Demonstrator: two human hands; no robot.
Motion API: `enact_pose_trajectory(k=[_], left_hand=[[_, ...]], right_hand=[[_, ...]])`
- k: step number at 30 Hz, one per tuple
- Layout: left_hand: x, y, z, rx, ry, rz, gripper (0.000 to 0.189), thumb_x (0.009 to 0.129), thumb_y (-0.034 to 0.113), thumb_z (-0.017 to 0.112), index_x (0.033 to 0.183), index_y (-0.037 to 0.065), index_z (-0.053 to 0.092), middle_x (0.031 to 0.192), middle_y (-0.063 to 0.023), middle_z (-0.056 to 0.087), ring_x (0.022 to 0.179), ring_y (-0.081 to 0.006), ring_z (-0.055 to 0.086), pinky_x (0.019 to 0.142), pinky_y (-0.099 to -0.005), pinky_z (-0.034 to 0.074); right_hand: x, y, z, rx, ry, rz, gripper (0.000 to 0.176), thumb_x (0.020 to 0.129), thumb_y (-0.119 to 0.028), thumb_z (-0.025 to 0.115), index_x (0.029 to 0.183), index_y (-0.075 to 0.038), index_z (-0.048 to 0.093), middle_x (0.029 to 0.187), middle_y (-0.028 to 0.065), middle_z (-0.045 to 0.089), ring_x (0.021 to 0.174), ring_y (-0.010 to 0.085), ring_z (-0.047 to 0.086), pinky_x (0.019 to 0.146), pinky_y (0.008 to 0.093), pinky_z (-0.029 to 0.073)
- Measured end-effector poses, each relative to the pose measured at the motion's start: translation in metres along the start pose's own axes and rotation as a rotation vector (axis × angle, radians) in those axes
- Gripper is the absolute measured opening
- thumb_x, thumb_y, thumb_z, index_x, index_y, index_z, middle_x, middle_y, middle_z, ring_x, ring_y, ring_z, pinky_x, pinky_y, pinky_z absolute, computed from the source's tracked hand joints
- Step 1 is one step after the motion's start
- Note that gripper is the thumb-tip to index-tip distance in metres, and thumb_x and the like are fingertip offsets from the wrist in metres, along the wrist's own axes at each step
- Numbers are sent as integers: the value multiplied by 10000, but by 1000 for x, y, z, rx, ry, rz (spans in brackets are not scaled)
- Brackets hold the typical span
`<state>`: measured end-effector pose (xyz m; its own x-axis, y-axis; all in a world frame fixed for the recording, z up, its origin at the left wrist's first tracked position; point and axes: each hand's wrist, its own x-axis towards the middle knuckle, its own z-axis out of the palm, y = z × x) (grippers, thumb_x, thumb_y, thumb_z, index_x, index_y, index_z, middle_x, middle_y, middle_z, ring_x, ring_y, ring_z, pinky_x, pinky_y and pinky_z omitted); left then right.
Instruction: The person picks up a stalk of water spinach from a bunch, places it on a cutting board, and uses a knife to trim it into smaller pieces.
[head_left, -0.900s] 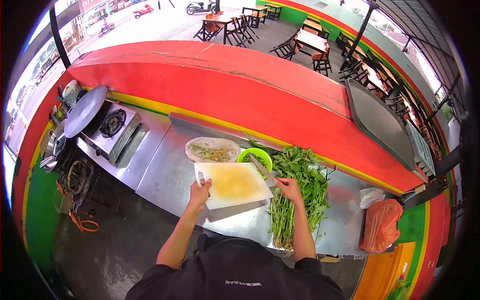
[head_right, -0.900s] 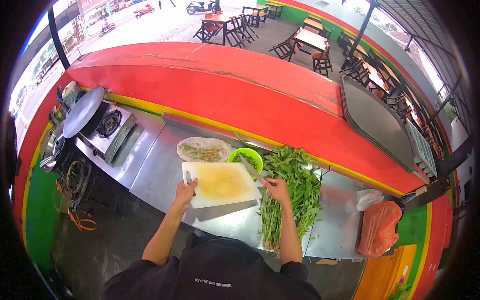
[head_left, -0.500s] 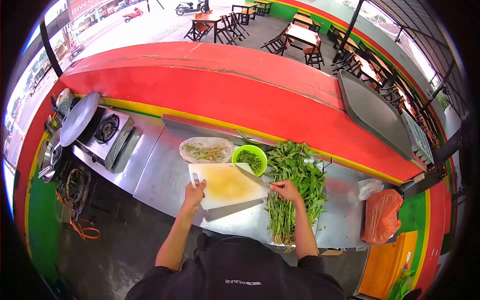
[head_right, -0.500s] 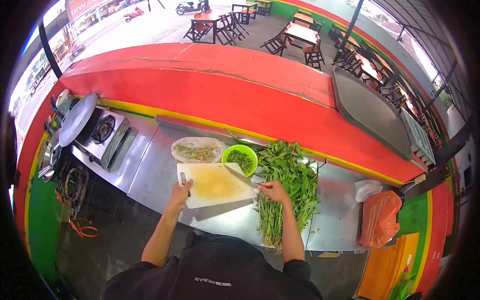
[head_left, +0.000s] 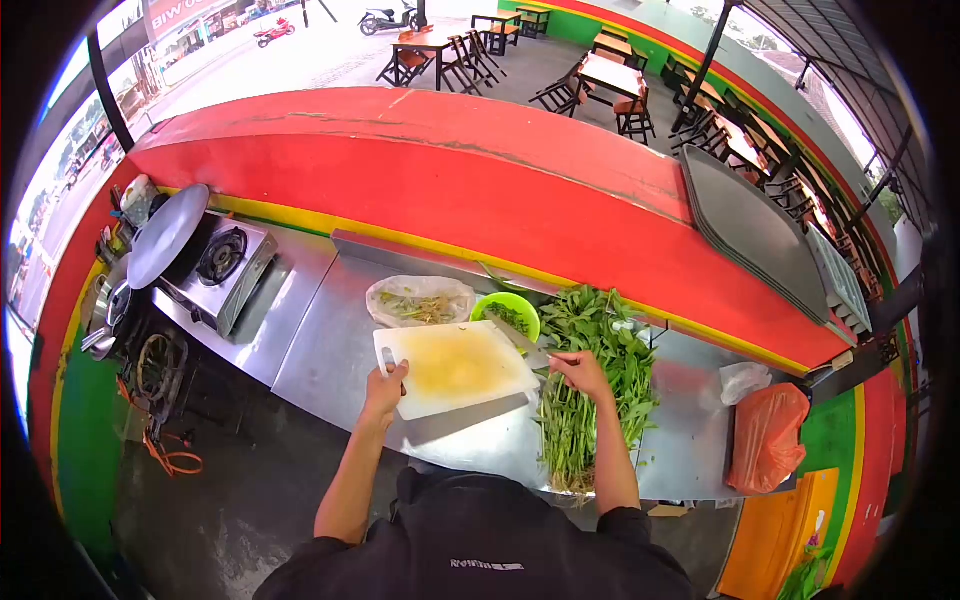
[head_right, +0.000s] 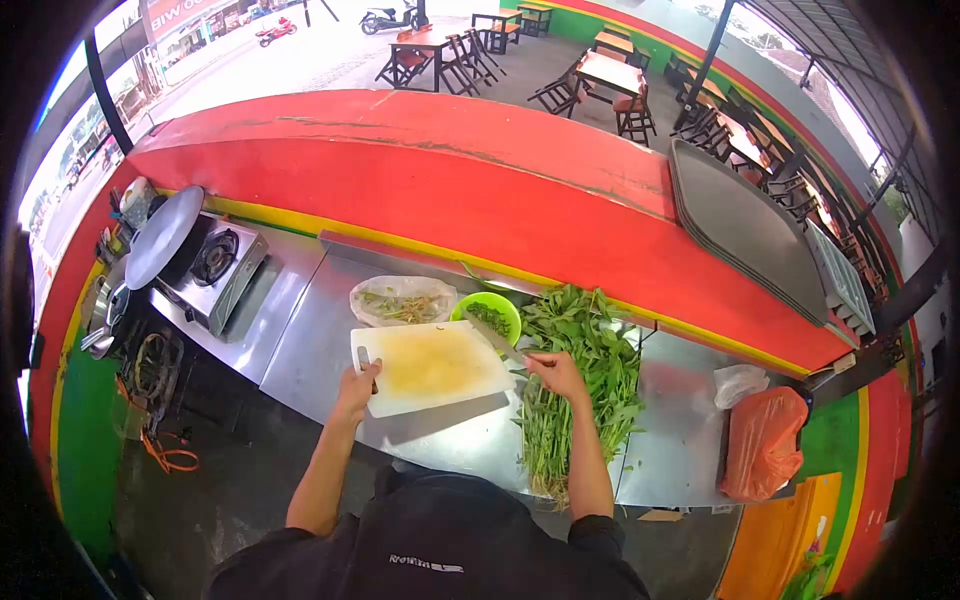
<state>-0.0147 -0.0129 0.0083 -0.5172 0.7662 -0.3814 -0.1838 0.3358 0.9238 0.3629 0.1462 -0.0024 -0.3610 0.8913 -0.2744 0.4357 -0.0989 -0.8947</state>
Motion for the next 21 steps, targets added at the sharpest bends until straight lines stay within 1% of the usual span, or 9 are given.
enact_pose_trajectory(k=[2,6,8,10,12,13,17,19,21], left_hand=[[-5,7,0,-10,-28,17,255,940,231,675,796,36,598,633,-27,573,526,-102,504,498,-287,406],[-4,4,4,30,-50,12,245,939,225,676,811,36,588,640,-28,577,528,-101,509,494,-284,405],[-7,2,9,28,-63,40,230,939,220,678,841,34,583,649,-29,582,524,-100,506,497,-279,409],[-9,3,12,62,-50,40,222,938,216,681,860,34,580,653,-32,584,513,-99,502,490,-276,410],[-12,2,12,51,-63,50,219,940,217,679,867,34,585,657,-30,587,510,-96,504,478,-275,407],[-13,1,11,54,-67,52,219,940,217,679,867,34,585,657,-30,587,510,-96,504,478,-275,407],[-15,2,9,70,-113,68,230,938,236,688,882,33,596,658,-20,586,517,-89,511,469,-273,400],[-20,3,6,25,-112,81,238,939,244,687,887,29,599,652,-18,582,520,-86,508,475,-272,403],[-14,-5,0,15,-107,76,237,940,242,684,875,30,604,648,-16,579,521,-85,504,477,-272,403]], right_hand=[[-3,-5,5,5,-151,-104,334,937,-290,694,1158,-42,732,775,-11,707,483,42,474,443,231,390],[-5,-18,25,-63,-198,-128,335,933,-279,698,1152,-28,730,776,-3,714,498,44,483,459,239,407],[-6,-24,30,-126,-146,-175,326,922,-257,700,1141,-16,724,823,54,755,638,100,634,589,281,504],[8,0,33,-150,-96,-156,312,912,-277,704,1114,-42,741,806,71,756,678,124,670,633,308,526],[20,23,34,-231,79,-261,273,928,-263,690,1105,-66,756,744,15,720,511,58,527,474,260,431],[20,24,29,-184,42,-171,267,918,-260,703,1097,-72,760,724,13,713,484,64,527,464,266,429],[20,25,28,-260,127,-113,266,919,-259,706,1096,-68,761,717,8,704,457,63,509,445,262,415],[11,18,29,-13,106,-83,292,923,-264,707,1109,-44,751,729,5,705,456,55,492,431,247,396],[-1,5,28,62,100,-77,307,925,-267,707,1119,-32,745,739,7,707,455,51,484,427,240,387]])
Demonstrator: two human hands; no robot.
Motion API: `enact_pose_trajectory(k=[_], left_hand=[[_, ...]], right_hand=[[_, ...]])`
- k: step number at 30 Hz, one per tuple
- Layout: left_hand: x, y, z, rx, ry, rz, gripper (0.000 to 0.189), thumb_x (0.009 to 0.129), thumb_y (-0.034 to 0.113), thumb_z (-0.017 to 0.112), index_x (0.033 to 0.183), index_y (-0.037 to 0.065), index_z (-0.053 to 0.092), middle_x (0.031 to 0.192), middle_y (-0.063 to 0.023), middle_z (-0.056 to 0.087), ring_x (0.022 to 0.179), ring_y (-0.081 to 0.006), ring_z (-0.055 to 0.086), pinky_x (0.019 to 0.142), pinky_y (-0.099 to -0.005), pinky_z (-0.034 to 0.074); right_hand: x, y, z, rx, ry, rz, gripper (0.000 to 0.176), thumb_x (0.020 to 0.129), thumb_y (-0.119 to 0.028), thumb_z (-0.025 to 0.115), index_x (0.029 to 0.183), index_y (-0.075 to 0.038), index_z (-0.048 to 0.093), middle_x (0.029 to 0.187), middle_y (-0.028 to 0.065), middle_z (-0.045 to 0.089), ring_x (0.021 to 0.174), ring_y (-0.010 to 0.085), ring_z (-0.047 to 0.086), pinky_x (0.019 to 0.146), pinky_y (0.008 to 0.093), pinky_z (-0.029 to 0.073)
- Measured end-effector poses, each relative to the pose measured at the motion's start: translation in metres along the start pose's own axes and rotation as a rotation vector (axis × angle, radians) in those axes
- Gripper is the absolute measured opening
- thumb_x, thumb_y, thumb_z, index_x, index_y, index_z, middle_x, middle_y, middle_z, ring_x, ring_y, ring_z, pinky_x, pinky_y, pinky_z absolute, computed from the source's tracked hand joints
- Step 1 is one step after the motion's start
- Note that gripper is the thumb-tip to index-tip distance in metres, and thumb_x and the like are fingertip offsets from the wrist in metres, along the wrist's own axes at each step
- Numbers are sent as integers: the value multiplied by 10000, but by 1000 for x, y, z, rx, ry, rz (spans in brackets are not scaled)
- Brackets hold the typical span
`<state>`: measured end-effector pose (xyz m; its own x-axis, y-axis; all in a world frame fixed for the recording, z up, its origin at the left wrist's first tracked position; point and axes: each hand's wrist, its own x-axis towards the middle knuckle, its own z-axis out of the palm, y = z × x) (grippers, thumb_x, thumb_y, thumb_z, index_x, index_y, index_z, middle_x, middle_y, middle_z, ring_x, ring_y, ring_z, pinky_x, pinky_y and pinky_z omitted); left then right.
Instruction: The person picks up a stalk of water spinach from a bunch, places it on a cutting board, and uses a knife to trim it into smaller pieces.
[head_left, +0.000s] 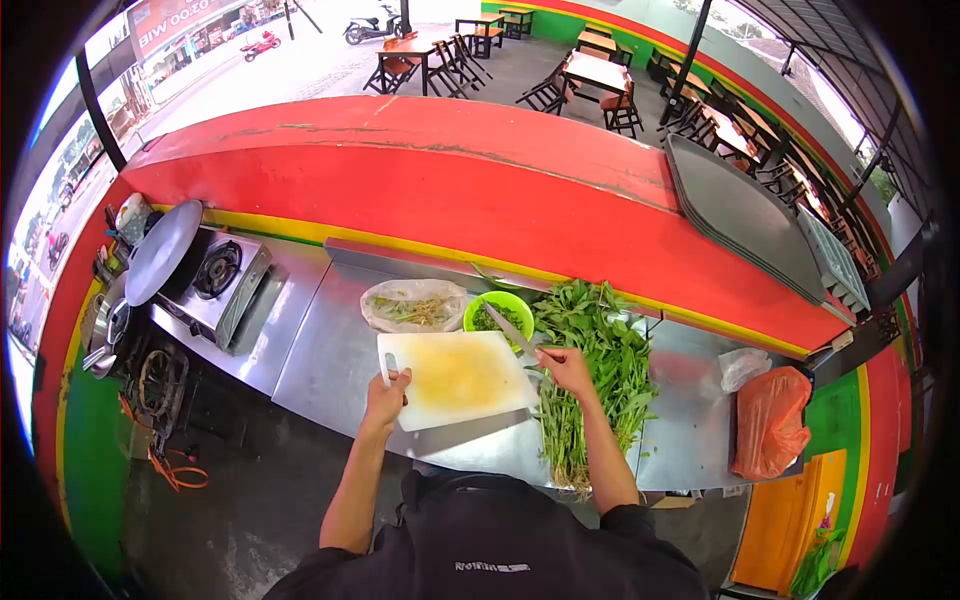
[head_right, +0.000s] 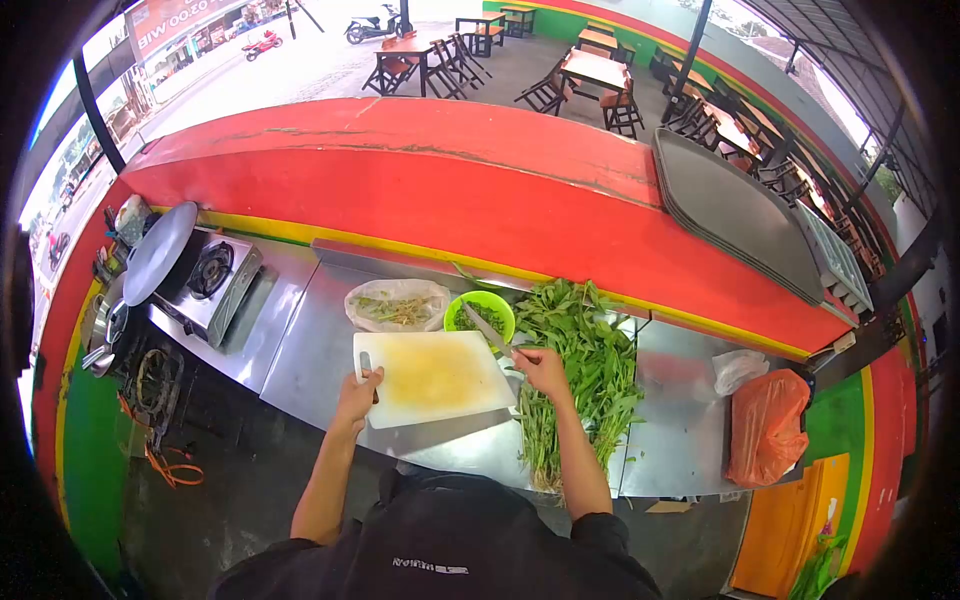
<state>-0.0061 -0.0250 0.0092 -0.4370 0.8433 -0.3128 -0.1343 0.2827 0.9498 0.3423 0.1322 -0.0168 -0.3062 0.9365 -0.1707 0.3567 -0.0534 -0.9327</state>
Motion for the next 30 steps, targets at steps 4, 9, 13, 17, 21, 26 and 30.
enact_pose_trajectory(k=[4,9,13,17,21,26,30], left_hand=[[-10,7,-5,31,40,1,264,942,264,676,799,54,604,647,-3,572,529,-85,488,487,-273,385],[-12,1,-21,76,22,5,189,943,220,666,849,60,632,668,8,587,536,-74,489,493,-269,383],[-16,6,-47,82,-57,-28,230,939,268,701,866,65,620,625,13,560,512,-64,487,466,-251,364],[-12,-19,-66,109,-85,-40,220,942,285,709,925,85,619,625,34,541,511,-44,464,464,-234,338],[-4,-55,-72,208,-88,-44,205,960,274,683,887,90,631,622,54,531,501,-32,445,452,-232,322],[12,-88,-87,156,-160,-113,221,973,300,669,968,80,651,658,67,530,528,-31,453,473,-231,332],[31,-83,-80,187,-151,-169,250,983,322,652,945,75,645,662,77,500,554,-29,426,497,-235,324]], right_hand=[[-18,-10,1,156,-78,33,335,922,-263,715,1141,-10,729,760,11,710,453,46,471,421,229,373],[-17,11,5,98,-59,-10,270,928,-254,706,1034,-12,762,699,-2,689,453,48,478,420,234,388],[-26,38,10,106,171,123,268,937,-265,692,1001,-14,764,673,-9,674,448,55,489,416,234,391],[-48,44,18,378,234,89,266,946,-251,682,1038,-6,726,739,13,682,459,57,485,399,232,367],[-76,48,50,721,215,261,217,973,-235,650,1061,-38,635,795,18,637,480,36,425,390,215,330],[-109,65,119,943,157,284,204,982,-250,639,1015,-52,603,723,-15,540,455,36,409,376,222,315],[-126,64,144,863,99,307,244,973,-299,653,997,-57,628,668,-24,521,443,53,433,388,237,326]])
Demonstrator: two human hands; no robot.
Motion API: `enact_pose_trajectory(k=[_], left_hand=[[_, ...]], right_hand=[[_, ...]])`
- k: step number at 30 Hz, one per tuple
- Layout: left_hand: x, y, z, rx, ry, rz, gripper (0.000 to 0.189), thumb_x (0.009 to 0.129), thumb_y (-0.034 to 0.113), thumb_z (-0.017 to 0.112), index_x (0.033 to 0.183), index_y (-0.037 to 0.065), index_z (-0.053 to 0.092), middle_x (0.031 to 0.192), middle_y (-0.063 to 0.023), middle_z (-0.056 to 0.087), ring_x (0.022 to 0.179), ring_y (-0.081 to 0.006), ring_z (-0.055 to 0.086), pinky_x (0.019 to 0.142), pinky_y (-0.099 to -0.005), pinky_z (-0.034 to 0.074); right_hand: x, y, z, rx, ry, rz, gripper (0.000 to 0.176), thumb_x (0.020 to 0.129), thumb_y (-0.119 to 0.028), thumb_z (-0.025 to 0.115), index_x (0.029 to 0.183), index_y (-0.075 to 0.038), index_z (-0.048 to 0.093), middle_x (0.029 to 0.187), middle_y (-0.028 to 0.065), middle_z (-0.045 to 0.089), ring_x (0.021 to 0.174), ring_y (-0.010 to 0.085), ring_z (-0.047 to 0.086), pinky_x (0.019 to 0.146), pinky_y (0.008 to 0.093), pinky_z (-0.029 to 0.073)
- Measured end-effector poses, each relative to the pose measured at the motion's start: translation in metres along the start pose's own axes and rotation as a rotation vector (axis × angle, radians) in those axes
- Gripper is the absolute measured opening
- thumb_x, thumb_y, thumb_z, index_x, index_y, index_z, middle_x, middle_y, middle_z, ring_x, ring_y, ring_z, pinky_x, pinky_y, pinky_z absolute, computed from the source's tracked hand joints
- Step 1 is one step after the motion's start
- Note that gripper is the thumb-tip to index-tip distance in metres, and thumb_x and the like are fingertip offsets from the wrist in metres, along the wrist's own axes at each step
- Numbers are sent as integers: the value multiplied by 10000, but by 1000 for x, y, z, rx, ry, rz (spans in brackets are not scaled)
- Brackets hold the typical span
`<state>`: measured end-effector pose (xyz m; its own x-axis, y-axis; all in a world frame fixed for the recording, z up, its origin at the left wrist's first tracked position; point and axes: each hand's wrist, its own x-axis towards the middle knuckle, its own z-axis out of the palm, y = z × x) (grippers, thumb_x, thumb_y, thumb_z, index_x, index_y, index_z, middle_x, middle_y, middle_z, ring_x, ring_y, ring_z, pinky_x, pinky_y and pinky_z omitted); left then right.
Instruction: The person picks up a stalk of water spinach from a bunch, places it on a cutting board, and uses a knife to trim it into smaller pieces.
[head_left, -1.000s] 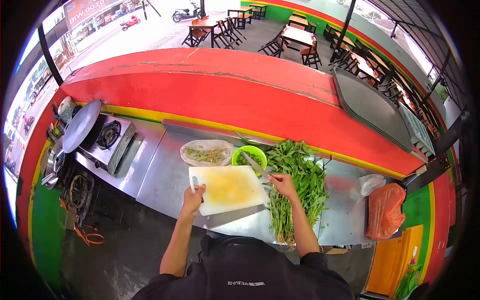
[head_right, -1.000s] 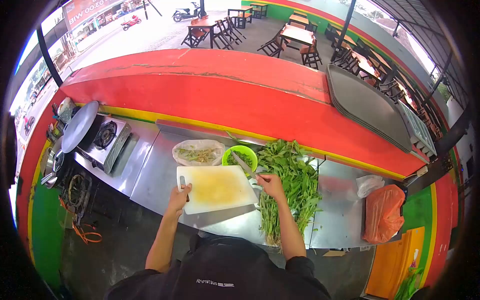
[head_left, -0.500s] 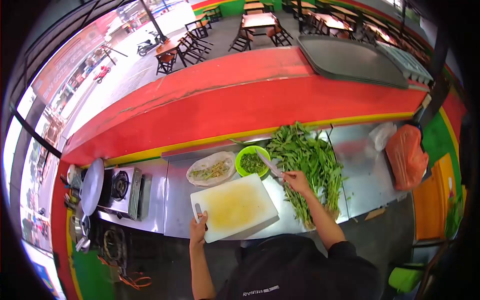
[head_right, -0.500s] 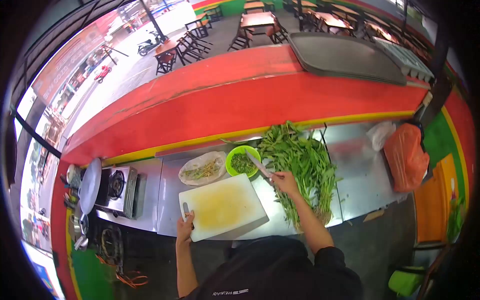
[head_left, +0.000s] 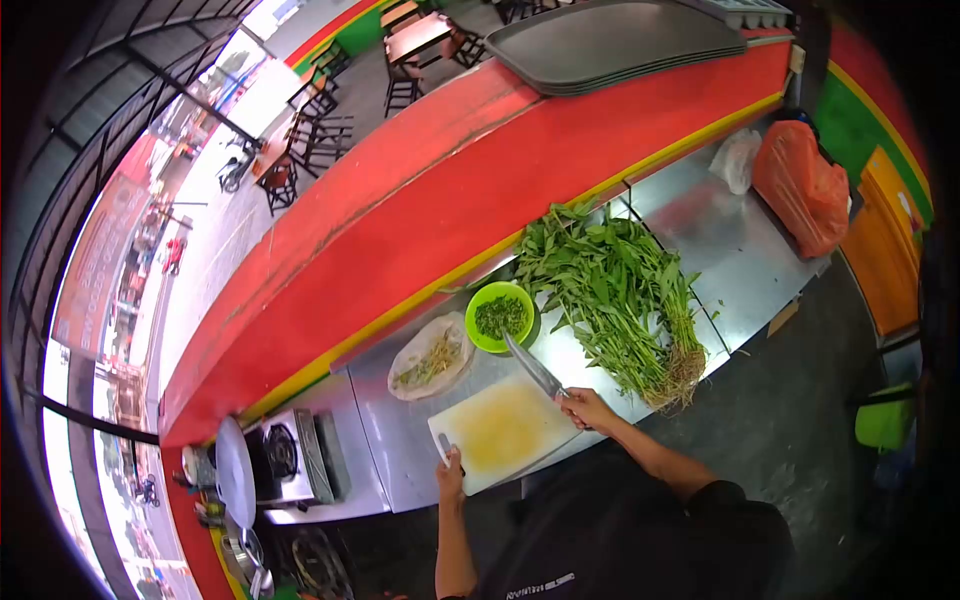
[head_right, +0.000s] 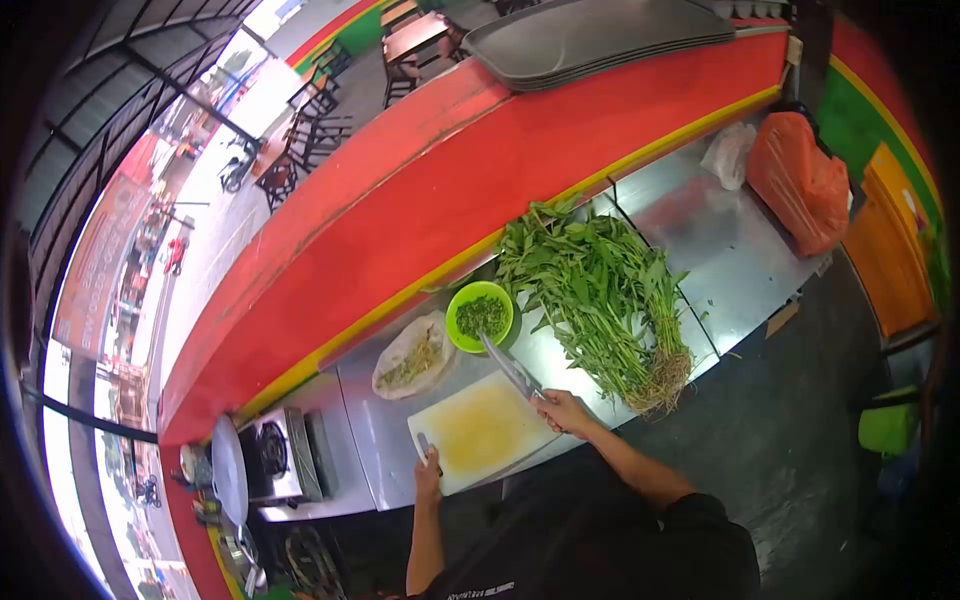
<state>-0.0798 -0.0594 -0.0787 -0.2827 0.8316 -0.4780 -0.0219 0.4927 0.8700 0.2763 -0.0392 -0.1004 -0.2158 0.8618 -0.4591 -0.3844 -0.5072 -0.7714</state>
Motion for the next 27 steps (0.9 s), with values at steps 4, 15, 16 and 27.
enact_pose_trajectory(k=[4,15,16,27], left_hand=[[34,1,-14,97,12,61,272,973,329,664,902,70,630,647,66,487,563,-36,423,505,-240,319],[97,-27,-68,-37,-117,150,168,920,156,663,852,6,629,715,-46,614,662,-126,563,626,-279,445],[103,-40,-77,-45,-147,139,168,920,156,663,852,6,629,715,-46,614,662,-126,563,626,-279,445],[75,-30,-63,354,117,679,276,884,70,647,1134,-37,602,1087,-162,613,1025,-286,590,949,-393,466]], right_hand=[[7,28,14,-376,107,-144,303,959,-300,664,1096,-30,669,748,15,617,526,72,513,479,257,418],[10,99,121,-733,416,-485,395,878,-290,685,1208,-74,672,1036,135,730,881,256,711,797,356,546],[12,108,129,-722,440,-483,394,874,-295,685,1201,-75,675,1027,137,730,885,262,712,795,359,547],[-3,155,176,-499,661,-377,304,957,-310,666,941,-6,679,642,-35,512,606,49,446,537,288,373]])
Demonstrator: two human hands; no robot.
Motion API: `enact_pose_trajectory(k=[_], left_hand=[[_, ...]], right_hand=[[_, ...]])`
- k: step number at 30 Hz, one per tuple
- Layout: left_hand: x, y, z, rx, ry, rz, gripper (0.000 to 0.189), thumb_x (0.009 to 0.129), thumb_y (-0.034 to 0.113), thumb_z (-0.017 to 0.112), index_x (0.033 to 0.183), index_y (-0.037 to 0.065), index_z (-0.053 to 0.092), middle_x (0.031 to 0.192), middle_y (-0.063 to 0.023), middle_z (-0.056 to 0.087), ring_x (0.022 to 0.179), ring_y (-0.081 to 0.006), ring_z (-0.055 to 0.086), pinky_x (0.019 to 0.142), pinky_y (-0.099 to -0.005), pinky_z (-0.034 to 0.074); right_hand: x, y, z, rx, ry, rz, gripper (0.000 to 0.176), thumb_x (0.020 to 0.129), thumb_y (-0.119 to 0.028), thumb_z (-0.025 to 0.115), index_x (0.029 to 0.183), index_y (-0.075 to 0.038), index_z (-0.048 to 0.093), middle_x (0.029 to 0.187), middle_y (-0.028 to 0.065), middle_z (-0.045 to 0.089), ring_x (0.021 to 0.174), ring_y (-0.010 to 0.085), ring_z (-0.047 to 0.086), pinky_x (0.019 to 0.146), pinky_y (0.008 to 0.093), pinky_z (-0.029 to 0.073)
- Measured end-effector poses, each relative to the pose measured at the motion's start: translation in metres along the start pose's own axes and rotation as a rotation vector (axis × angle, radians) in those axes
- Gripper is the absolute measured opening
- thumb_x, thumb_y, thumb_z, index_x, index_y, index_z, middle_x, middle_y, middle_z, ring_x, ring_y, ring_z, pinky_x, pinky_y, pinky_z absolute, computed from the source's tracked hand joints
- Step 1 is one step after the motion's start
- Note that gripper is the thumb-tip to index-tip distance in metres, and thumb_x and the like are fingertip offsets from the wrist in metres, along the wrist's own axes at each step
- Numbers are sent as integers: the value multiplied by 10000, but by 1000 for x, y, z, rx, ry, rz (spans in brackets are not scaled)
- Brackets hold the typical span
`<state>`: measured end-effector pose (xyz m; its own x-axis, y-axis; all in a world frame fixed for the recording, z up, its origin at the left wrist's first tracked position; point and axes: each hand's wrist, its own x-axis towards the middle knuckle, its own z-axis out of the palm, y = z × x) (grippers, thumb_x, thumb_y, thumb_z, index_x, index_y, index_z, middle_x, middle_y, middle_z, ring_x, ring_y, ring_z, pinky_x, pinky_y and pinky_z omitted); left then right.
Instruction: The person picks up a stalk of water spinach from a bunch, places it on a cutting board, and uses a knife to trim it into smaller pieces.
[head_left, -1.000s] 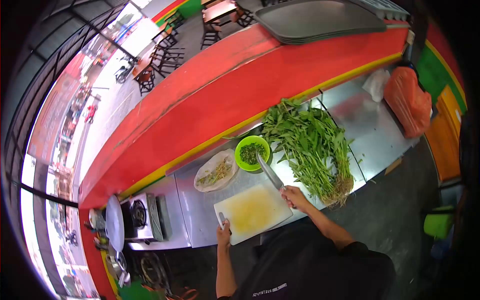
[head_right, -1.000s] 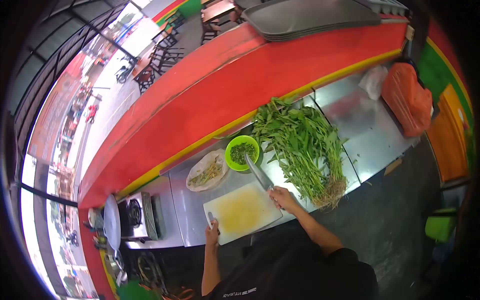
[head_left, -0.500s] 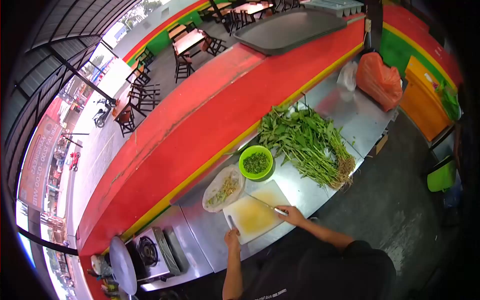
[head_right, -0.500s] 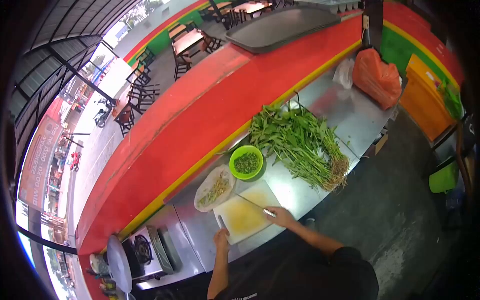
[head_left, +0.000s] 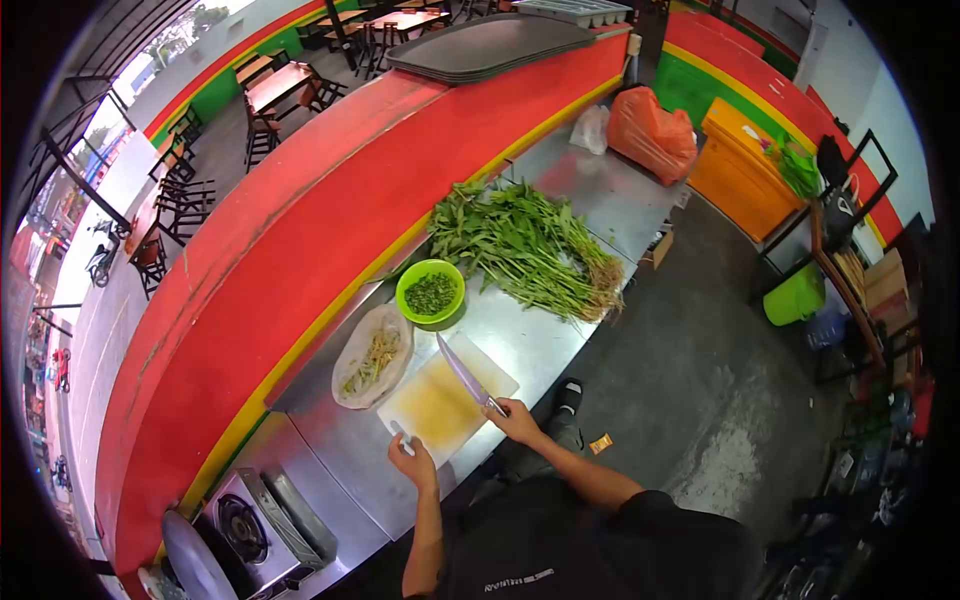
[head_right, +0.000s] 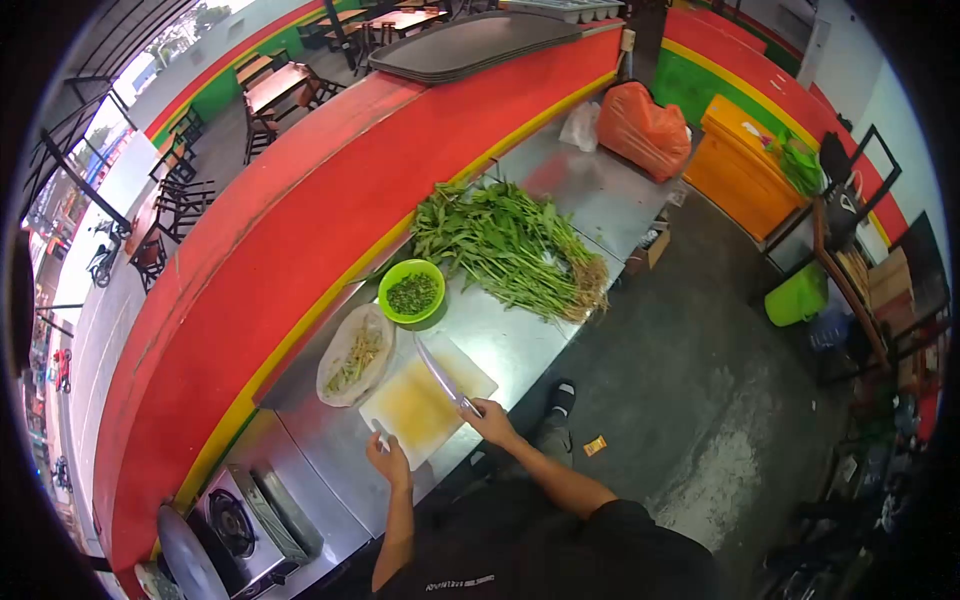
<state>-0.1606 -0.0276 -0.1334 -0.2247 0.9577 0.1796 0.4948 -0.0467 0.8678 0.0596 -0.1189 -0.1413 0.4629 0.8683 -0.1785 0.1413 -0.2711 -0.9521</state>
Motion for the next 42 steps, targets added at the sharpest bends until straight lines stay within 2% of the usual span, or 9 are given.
enact_pose_trajectory(k=[11,14,16,20,23,25,26,31,42], left_hand=[[4,138,103,-315,-338,162,261,1003,175,577,1209,15,578,1120,-98,641,1051,-193,606,865,-337,467],[-1,162,149,-484,-612,248,241,1021,155,553,1203,1,585,999,-99,681,853,-160,660,771,-292,496],[-6,175,177,-493,-809,259,242,1021,153,558,1192,-16,590,976,-101,679,856,-171,672,780,-301,526],[-13,218,240,-353,-1037,436,244,1004,194,602,1147,1,650,977,-91,705,845,-139,671,753,-279,505],[-14,249,294,-281,-1097,627,216,980,177,624,1125,24,674,1016,-108,709,915,-208,679,786,-326,508],[-15,252,341,-192,-1064,1066,244,944,182,652,1161,75,684,1069,-102,681,1010,-269,630,843,-384,464],[-15,257,355,-64,-1135,1066,244,924,187,662,1149,98,696,1142,-86,666,1105,-295,587,909,-423,412],[-11,263,408,220,-1193,1307,163,876,197,695,1032,150,711,1009,-23,655,1043,-236,594,872,-411,376],[26,289,405,120,-1565,1153,126,920,230,643,956,124,701,972,-76,659,1004,-277,600,858,-430,384]], right_hand=[[-38,-71,-63,520,101,124,363,982,-346,638,761,-77,536,543,-14,492,447,61,453,404,248,346],[-39,-62,-79,654,141,110,347,987,-310,634,754,-78,522,542,-8,492,444,72,461,403,252,344],[-34,-56,-94,695,169,108,328,988,-281,634,758,-77,519,538,-6,489,440,79,463,401,253,338],[-30,-43,-136,728,190,78,338,980,-271,645,728,-75,533,535,2,508,442,74,464,404,252,327],[-27,-26,-173,698,243,111,351,962,-295,670,719,-74,547,535,-13,513,434,58,455,400,249,322],[-26,-14,-199,686,313,105,375,957,-303,675,691,-83,528,524,-7,511,423,66,460,387,247,320],[-28,-7,-212,706,349,95,393,948,-317,684,675,-89,517,523,-6,511,414,66,456,372,246,317],[-44,24,-269,660,522,182,414,939,-341,692,659,-104,501,515,-13,502,400,67,446,357,246,323],[-41,2,-300,717,649,142,427,950,-287,678,633,-122,444,472,-22,410,401,98,445,394,274,333]])
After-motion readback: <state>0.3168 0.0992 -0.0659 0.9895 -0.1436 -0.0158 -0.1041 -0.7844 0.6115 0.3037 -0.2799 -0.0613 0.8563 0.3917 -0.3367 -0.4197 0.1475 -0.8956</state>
